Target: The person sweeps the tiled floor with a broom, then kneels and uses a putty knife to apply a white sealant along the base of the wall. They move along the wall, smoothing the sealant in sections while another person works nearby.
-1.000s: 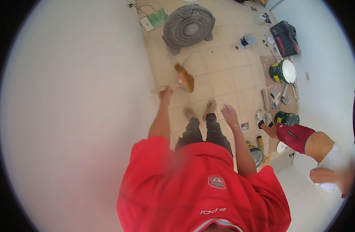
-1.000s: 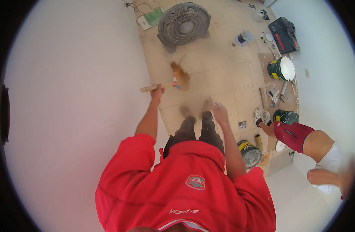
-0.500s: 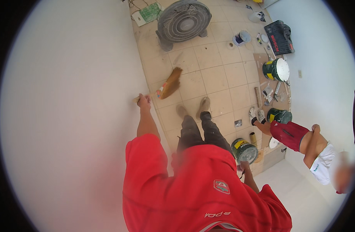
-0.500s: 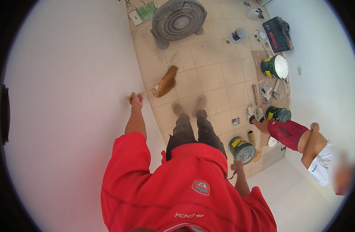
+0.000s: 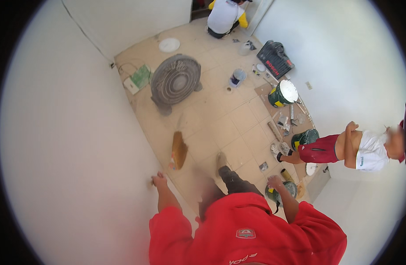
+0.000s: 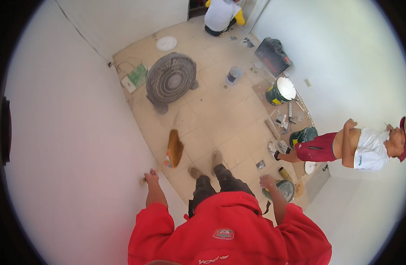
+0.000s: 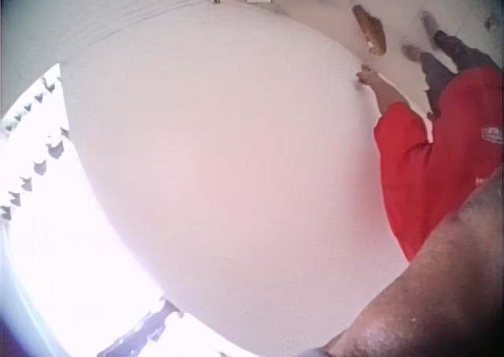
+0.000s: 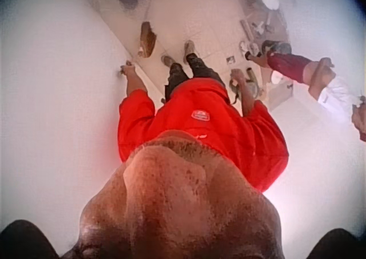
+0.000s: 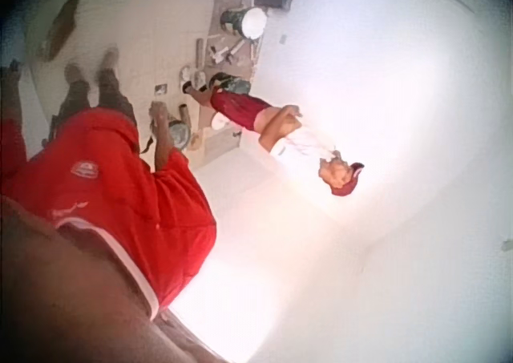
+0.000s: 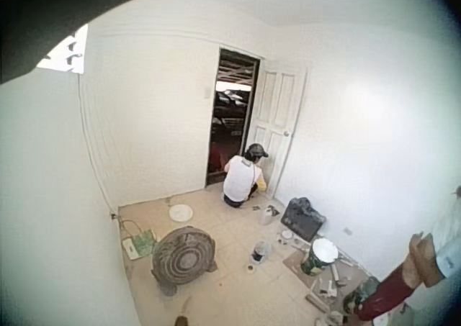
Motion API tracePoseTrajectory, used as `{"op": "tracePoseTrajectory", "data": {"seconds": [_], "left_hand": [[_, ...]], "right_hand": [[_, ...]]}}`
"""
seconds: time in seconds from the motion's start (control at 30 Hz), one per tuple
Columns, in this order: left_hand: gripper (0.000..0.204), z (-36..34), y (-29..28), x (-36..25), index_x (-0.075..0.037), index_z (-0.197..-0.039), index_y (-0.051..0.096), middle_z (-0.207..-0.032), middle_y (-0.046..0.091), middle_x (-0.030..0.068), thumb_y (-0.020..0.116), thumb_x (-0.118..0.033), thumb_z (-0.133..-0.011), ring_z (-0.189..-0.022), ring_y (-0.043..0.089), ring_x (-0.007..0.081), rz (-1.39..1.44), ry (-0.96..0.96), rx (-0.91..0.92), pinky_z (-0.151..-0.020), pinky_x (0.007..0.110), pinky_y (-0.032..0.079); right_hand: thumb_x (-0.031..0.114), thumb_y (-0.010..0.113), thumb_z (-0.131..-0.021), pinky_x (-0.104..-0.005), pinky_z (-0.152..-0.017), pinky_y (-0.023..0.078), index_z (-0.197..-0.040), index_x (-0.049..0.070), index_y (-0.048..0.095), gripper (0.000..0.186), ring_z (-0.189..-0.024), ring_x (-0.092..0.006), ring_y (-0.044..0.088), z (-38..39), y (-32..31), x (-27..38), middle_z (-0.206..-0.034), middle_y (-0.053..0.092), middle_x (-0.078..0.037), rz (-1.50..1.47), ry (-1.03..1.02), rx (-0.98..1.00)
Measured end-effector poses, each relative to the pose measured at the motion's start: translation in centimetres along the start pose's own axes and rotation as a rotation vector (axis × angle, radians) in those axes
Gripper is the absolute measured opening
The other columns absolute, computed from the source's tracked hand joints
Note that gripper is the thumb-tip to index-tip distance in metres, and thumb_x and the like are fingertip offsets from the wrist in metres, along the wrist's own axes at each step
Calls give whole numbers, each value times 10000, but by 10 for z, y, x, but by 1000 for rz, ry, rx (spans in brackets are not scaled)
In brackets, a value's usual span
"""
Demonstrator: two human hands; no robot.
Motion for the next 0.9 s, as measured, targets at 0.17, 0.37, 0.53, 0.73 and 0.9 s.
{"op": "tracePoseTrajectory", "data": {"seconds": [0.17,0.37,0.53,0.73,0.9], "left_hand": [[652,15,9,-31,0,-1314,481,-1272,628,96,508,-563,-988,-1085,634,233,130,13,63,-928,334,518],[577,49,-2,-18,1,-1215,512,-1018,628,99,568,-521,-976,-788,618,201,-66,-220,23,-661,311,530],[390,145,65,1,-41,-1138,554,-911,622,77,600,-402,-999,-724,592,157,-878,171,357,-610,268,494],[347,434,216,30,-8,-1156,625,-1014,694,77,611,-313,-992,-899,660,168,-1231,603,970,-771,319,525],[399,415,193,144,-10,-1225,639,-1073,707,99,626,-321,-976,-991,665,203,-1871,862,1305,-875,343,518]], "right_hand": [[235,639,-865,-365,-559,549,-807,45,682,203,-666,-251,704,9,18,-13,-802,709,-102,-247,190,-29],[228,619,-862,-422,-642,565,-830,38,708,212,-726,-252,707,13,13,35,-798,695,-142,778,-425,19],[241,590,-863,-497,-809,548,-809,32,715,250,-875,-333,697,-8,-27,50,-882,698,-197,309,-127,-262],[282,476,-975,-486,-908,508,-986,24,700,342,-1022,-407,645,22,0,154,-1043,697,-217,197,-524,89],[363,521,-969,-492,-876,522,-1027,28,704,386,-1003,-404,660,65,-26,203,-1067,702,-205,243,-479,83]]}}
Point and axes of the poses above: each hand's wrist, its own z-axis away from the middle knuckle, its own y-axis out of the palm, x = y × z, the point moved 8 cm from there along -z, towards the middle knuckle
